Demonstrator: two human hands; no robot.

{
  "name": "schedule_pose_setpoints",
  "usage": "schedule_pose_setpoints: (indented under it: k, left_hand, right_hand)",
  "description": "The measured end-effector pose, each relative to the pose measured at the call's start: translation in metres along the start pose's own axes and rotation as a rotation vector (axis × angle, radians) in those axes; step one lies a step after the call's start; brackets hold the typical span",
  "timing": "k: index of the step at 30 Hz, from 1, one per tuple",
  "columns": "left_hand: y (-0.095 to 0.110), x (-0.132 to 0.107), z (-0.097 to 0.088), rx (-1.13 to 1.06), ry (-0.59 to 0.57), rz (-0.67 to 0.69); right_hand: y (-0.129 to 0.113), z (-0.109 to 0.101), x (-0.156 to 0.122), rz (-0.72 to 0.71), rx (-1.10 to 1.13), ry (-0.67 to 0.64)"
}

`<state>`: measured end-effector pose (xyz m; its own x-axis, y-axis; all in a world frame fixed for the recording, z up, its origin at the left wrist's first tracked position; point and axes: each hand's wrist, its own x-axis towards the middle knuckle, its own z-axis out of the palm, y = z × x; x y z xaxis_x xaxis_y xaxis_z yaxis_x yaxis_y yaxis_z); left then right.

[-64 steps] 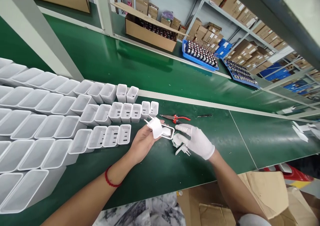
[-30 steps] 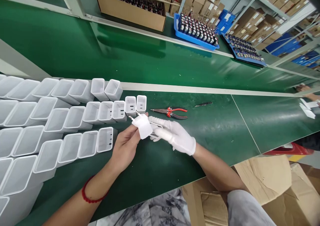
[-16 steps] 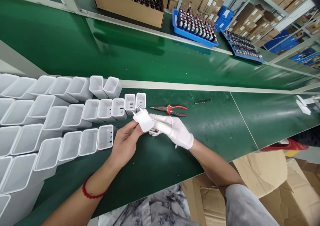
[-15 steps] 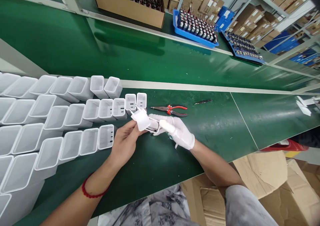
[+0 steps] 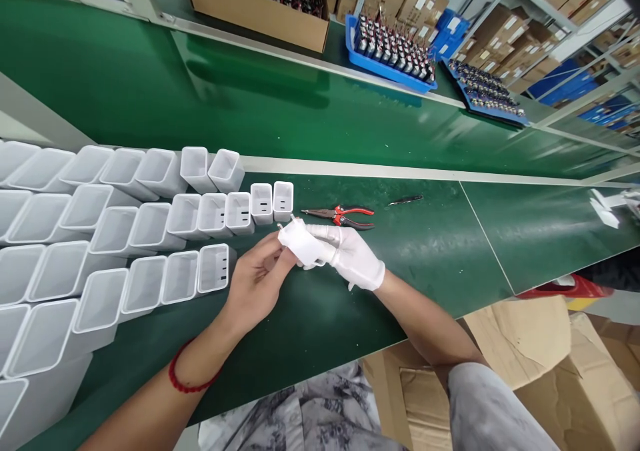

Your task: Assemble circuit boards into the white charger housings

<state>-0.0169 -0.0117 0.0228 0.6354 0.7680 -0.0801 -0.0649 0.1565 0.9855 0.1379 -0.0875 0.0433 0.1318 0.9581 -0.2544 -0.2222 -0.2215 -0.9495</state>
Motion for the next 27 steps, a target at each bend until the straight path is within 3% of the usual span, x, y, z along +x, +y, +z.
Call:
schedule_pose_setpoints:
  k: [3, 5, 7, 12, 16, 19, 22, 25, 27]
  left_hand:
    - [-0.006, 0.004, -0.001, -0.126, -0.004, -0.082]
    - [-0.009, 0.006, -0.001, -0.208, -0.006, -0.106]
    - [-0.01, 0.007, -0.002, -0.255, -0.011, -0.122]
    - [-0.009, 0.008, 0.0, -0.244, -0.022, -0.148]
    - [-0.004, 0.004, 0.002, -0.219, -0.1, -0.124]
    - [0.0, 0.001, 0.001, -0.302, -0.136, -0.066]
    - [0.0, 0.0, 0.0, -0.371, -0.177, 0.014]
    - [-0.004, 0.0, 0.0, -0.306, -0.194, 0.03]
    - [-0.008, 0.001, 0.001, -0.246, -0.175, 0.013]
  right_hand:
    - [-0.015, -0.009, -0.007, 0.002, -0.072, 0.065]
    - [-0.023, -0.014, -0.014, -0.09, -0.186, 0.203]
    - [-0.027, -0.016, -0.02, -0.194, -0.367, 0.263]
    - [-0.02, -0.006, -0.021, -0.471, -0.923, 0.058]
    - [-0.01, -0.002, -0.016, -0.483, -1.068, 0.088]
    - [-0.005, -0.008, -0.014, -0.448, -0.888, 0.243]
    - [-0.004, -0.018, -0.014, -0.316, -0.389, 0.384]
    - [-0.004, -0.027, -0.014, -0.194, 0.092, 0.403]
    - [-0.005, -0.031, -0.013, -0.172, 0.225, 0.394]
